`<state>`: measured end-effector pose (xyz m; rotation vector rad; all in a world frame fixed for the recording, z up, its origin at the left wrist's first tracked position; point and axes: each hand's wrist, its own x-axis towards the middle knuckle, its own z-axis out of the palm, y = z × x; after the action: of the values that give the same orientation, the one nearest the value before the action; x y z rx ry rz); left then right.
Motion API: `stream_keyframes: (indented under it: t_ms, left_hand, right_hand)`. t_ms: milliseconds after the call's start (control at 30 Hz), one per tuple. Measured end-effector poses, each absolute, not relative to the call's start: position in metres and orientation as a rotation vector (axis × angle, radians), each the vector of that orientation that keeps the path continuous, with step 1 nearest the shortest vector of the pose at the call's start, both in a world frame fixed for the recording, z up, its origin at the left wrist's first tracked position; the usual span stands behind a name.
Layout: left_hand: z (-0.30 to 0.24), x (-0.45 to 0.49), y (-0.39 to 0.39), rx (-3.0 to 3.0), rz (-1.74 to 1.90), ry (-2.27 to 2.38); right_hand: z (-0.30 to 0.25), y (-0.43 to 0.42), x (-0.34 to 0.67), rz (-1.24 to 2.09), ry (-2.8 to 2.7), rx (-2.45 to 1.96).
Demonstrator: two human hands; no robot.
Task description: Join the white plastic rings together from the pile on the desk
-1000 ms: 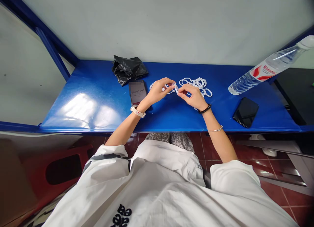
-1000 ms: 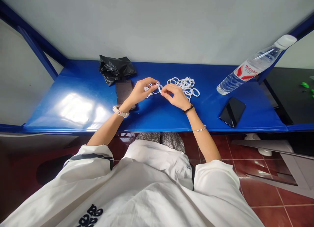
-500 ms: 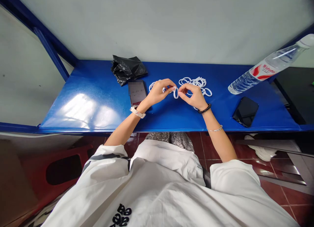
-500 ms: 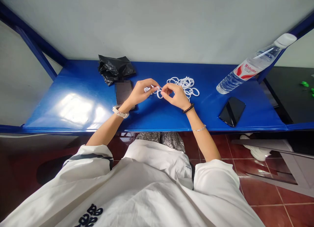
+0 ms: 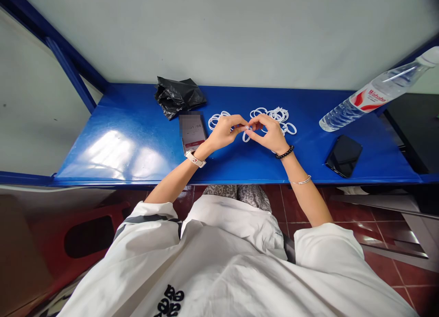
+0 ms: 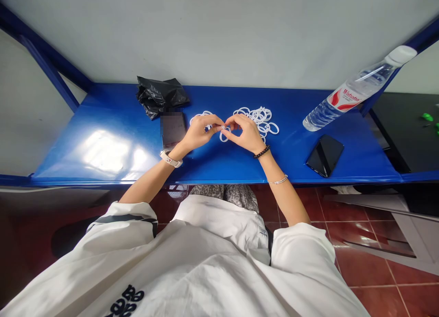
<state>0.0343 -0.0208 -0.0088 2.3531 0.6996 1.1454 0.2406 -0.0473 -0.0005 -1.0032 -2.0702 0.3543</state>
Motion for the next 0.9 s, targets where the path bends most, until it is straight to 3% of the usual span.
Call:
stream_keyframes:
  t_ms: [900]
  left_hand:
    - [-0.021, 0.039, -0.023, 2.719, 1.097, 0.929]
  right_hand:
    - [-0.007, -0.046, 0.239, 0.055, -2.184, -0.983]
